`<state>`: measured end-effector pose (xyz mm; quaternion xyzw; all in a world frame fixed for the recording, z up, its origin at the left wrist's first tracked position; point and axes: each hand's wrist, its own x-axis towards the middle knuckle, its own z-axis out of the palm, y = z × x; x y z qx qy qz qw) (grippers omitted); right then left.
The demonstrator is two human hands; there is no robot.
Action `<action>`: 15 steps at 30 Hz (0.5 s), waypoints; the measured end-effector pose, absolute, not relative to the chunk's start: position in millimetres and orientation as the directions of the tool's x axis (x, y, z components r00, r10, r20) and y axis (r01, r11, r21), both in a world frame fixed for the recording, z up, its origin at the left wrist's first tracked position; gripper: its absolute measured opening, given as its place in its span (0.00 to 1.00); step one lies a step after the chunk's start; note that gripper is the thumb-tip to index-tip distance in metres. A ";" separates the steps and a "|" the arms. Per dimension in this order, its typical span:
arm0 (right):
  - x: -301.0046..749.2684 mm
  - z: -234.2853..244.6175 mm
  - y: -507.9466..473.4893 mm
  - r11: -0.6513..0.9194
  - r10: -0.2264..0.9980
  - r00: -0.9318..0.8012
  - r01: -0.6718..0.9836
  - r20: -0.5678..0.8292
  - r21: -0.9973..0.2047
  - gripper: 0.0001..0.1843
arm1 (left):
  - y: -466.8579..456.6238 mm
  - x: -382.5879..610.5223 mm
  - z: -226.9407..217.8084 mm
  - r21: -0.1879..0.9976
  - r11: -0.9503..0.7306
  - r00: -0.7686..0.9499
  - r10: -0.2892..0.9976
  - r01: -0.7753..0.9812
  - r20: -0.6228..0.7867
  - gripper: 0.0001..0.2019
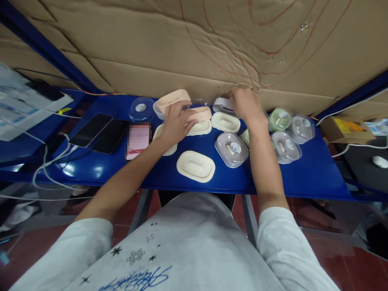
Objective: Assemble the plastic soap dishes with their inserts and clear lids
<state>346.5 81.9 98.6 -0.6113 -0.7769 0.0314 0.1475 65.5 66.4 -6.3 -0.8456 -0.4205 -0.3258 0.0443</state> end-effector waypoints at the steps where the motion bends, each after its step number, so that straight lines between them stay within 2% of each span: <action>1: 342.4 103.6 72.2 0.251 0.962 -0.217 0.941 0.163 -0.228 0.17 | 65.4 66.0 -6.6 0.200 -0.643 0.432 0.681 0.740 0.591 0.16; 3: 333.0 107.4 47.0 0.251 0.968 -0.251 0.946 0.026 -0.206 0.18 | 63.2 67.6 -6.4 0.194 -0.650 0.435 0.671 0.735 0.600 0.16; 5: 326.2 101.5 18.1 0.230 0.953 -0.253 0.962 -0.165 -0.144 0.23 | 60.9 69.7 -5.2 0.191 -0.661 0.438 0.658 0.725 0.612 0.16; 7: 325.9 88.1 -7.2 0.202 0.933 -0.215 0.976 -0.288 -0.077 0.35 | 58.6 72.4 -3.0 0.201 -0.667 0.442 0.659 0.717 0.609 0.15; 8: 328.3 80.1 -16.6 0.200 0.930 -0.210 0.978 -0.303 -0.064 0.41 | 57.4 73.8 -1.8 0.209 -0.666 0.448 0.668 0.716 0.595 0.15; 10: 336.3 65.3 -27.6 0.248 0.932 -0.270 0.962 -0.244 -0.115 0.45 | 54.5 76.5 0.8 0.223 -0.665 0.472 0.690 0.713 0.549 0.14; 13: 347.4 51.7 -29.5 0.437 0.883 -0.469 0.844 -0.032 -0.311 0.39 | 47.2 79.2 4.0 0.218 -0.672 0.509 0.699 0.708 0.502 0.14; 15: 349.1 49.5 -27.6 0.539 0.834 -0.544 0.766 0.094 -0.350 0.34 | 39.6 79.1 5.9 0.200 -0.683 0.516 0.683 0.703 0.517 0.16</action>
